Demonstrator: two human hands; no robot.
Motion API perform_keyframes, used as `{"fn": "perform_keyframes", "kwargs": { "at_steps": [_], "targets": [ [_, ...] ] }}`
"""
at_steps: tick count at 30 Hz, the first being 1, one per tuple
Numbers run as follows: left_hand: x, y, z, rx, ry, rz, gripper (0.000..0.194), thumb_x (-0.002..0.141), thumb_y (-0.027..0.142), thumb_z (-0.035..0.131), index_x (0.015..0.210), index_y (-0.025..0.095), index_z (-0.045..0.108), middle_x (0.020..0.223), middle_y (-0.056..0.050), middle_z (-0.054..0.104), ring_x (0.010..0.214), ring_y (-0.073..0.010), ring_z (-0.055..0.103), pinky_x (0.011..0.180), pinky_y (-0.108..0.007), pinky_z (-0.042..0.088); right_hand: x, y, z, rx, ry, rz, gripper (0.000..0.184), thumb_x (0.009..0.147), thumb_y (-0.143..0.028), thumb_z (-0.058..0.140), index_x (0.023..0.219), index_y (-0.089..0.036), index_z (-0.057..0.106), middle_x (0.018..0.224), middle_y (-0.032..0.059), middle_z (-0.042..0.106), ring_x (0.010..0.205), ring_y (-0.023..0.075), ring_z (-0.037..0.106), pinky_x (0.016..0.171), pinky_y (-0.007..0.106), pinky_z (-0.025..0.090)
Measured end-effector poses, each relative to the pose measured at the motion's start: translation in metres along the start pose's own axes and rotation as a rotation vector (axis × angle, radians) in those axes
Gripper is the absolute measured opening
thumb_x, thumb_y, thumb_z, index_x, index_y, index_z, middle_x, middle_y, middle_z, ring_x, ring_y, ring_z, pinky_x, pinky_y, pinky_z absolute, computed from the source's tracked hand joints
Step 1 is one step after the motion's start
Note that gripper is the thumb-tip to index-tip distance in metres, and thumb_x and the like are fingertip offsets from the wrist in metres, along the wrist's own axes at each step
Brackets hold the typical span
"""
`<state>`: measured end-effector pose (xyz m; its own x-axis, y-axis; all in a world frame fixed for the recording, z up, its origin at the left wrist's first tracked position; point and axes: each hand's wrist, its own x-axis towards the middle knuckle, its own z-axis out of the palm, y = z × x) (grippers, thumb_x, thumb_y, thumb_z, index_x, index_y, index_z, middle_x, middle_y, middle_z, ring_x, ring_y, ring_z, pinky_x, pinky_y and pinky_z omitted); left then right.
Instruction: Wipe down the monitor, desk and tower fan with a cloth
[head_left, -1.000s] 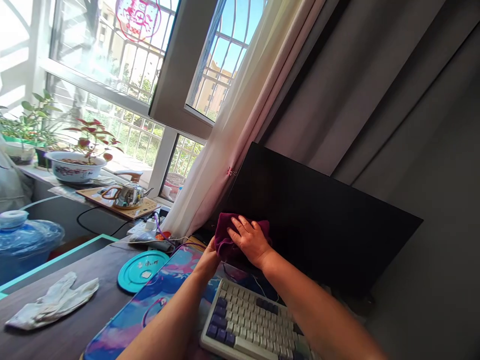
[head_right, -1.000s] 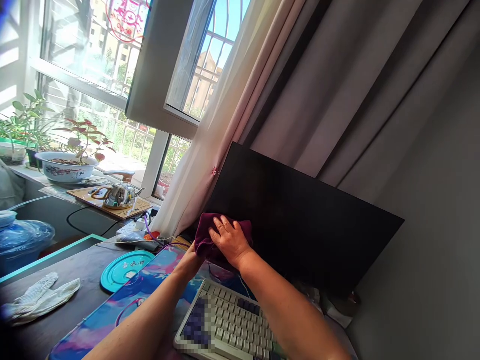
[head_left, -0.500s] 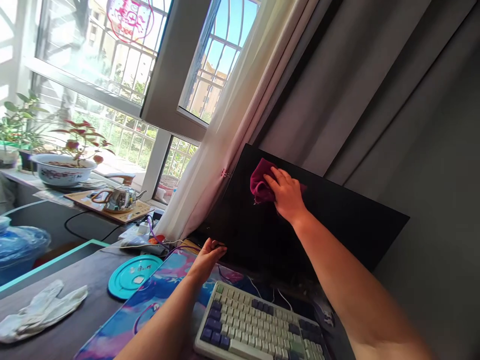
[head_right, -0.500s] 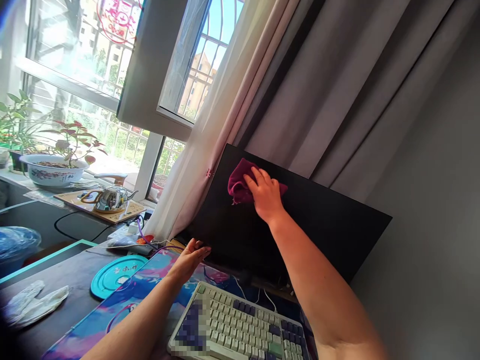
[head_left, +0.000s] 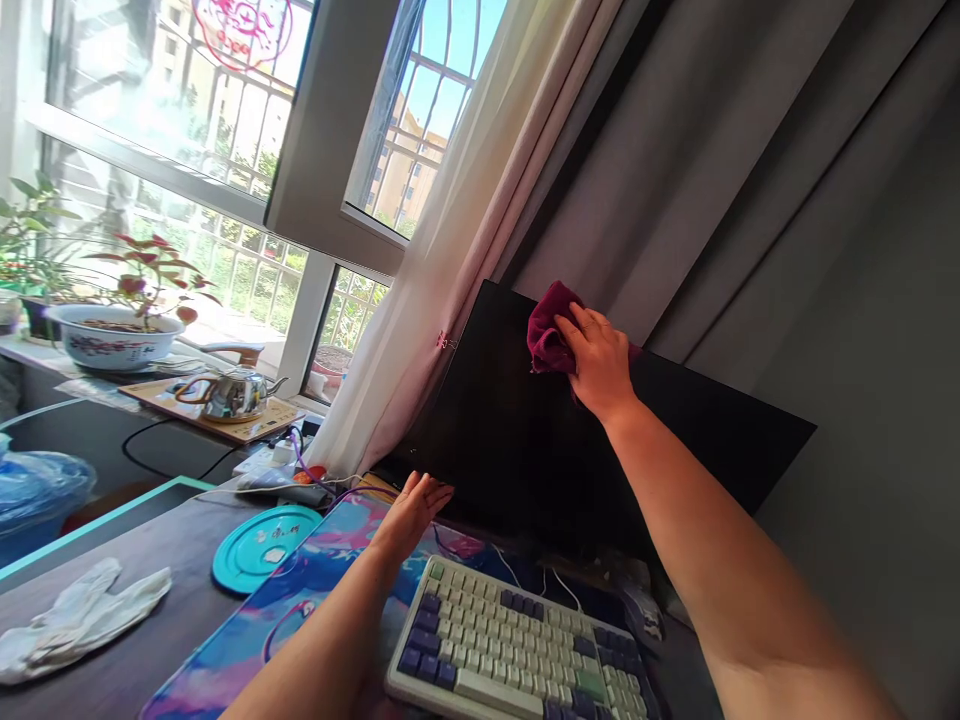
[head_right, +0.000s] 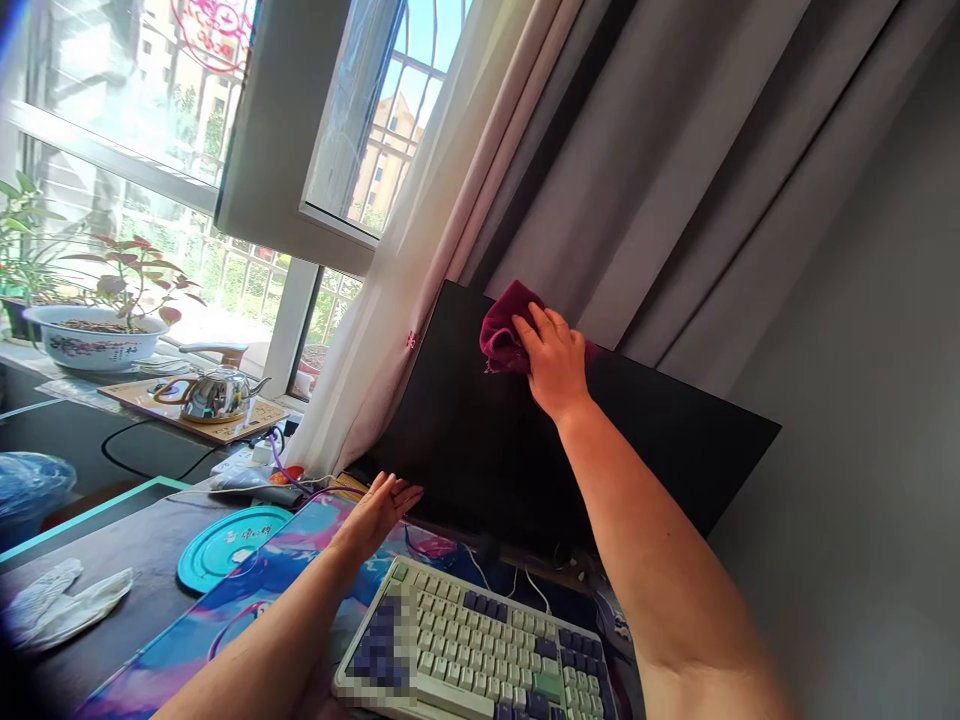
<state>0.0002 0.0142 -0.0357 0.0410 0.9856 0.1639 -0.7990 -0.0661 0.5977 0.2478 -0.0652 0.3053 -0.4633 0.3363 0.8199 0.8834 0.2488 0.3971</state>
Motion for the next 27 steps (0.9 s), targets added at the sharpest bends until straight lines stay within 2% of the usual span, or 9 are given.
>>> {"fn": "perform_keyframes", "kwargs": {
  "at_steps": [3, 9, 14, 19, 23, 27],
  "targets": [
    [-0.001, 0.003, 0.004, -0.032, 0.025, -0.054, 0.037, 0.094, 0.053, 0.077, 0.093, 0.024, 0.053, 0.095, -0.006, 0.072, 0.100, -0.0264, 0.079, 0.120, -0.051, 0.052, -0.015, -0.011, 0.007, -0.012, -0.066, -0.073, 0.061, 0.101, -0.009, 0.051, 0.159, -0.025, 0.055, 0.171, 0.0151, 0.047, 0.156, 0.0370, 0.043, 0.111, 0.059, 0.046],
    [-0.006, 0.009, 0.007, -0.050, -0.010, -0.064, 0.049, 0.095, 0.073, 0.063, 0.092, 0.025, 0.053, 0.104, -0.009, 0.070, 0.123, -0.0305, 0.072, 0.125, -0.052, 0.045, -0.063, -0.040, 0.037, -0.045, -0.156, -0.179, 0.052, 0.111, -0.012, 0.039, 0.156, -0.029, 0.059, 0.170, 0.0101, 0.050, 0.155, 0.0307, 0.047, 0.110, 0.051, 0.049],
    [-0.008, 0.010, 0.010, -0.042, 0.005, -0.067, 0.053, 0.096, 0.077, 0.059, 0.088, 0.025, 0.048, 0.102, -0.008, 0.067, 0.119, -0.0305, 0.073, 0.123, -0.053, 0.045, -0.110, -0.065, 0.066, -0.008, -0.252, -0.285, 0.050, 0.114, -0.018, 0.040, 0.158, -0.030, 0.057, 0.170, 0.0088, 0.050, 0.154, 0.0311, 0.047, 0.109, 0.049, 0.051],
    [-0.009, 0.011, 0.012, -0.035, -0.021, -0.068, 0.055, 0.092, 0.076, 0.066, 0.086, 0.026, 0.045, 0.099, -0.006, 0.066, 0.112, -0.0286, 0.073, 0.113, -0.049, 0.053, -0.145, -0.089, 0.092, 0.033, -0.324, -0.432, 0.047, 0.111, -0.017, 0.046, 0.155, -0.029, 0.060, 0.167, 0.0071, 0.054, 0.150, 0.0288, 0.052, 0.108, 0.047, 0.055],
    [-0.010, 0.009, 0.012, -0.023, -0.026, -0.056, 0.052, 0.094, 0.076, 0.064, 0.089, 0.026, 0.049, 0.093, -0.004, 0.066, 0.104, -0.0268, 0.074, 0.101, -0.044, 0.058, -0.157, -0.100, 0.106, 0.074, -0.376, -0.501, 0.042, 0.112, -0.019, 0.048, 0.148, -0.030, 0.066, 0.163, 0.0025, 0.059, 0.145, 0.0262, 0.058, 0.107, 0.044, 0.056],
    [-0.009, 0.007, 0.010, -0.027, -0.050, -0.039, 0.049, 0.096, 0.074, 0.063, 0.092, 0.026, 0.054, 0.094, -0.004, 0.068, 0.103, -0.0263, 0.074, 0.098, -0.042, 0.059, -0.159, -0.106, 0.109, 0.125, -0.474, -0.547, 0.038, 0.112, -0.021, 0.050, 0.143, -0.031, 0.070, 0.160, -0.0009, 0.062, 0.144, 0.0237, 0.059, 0.105, 0.041, 0.057]
  ]
}}
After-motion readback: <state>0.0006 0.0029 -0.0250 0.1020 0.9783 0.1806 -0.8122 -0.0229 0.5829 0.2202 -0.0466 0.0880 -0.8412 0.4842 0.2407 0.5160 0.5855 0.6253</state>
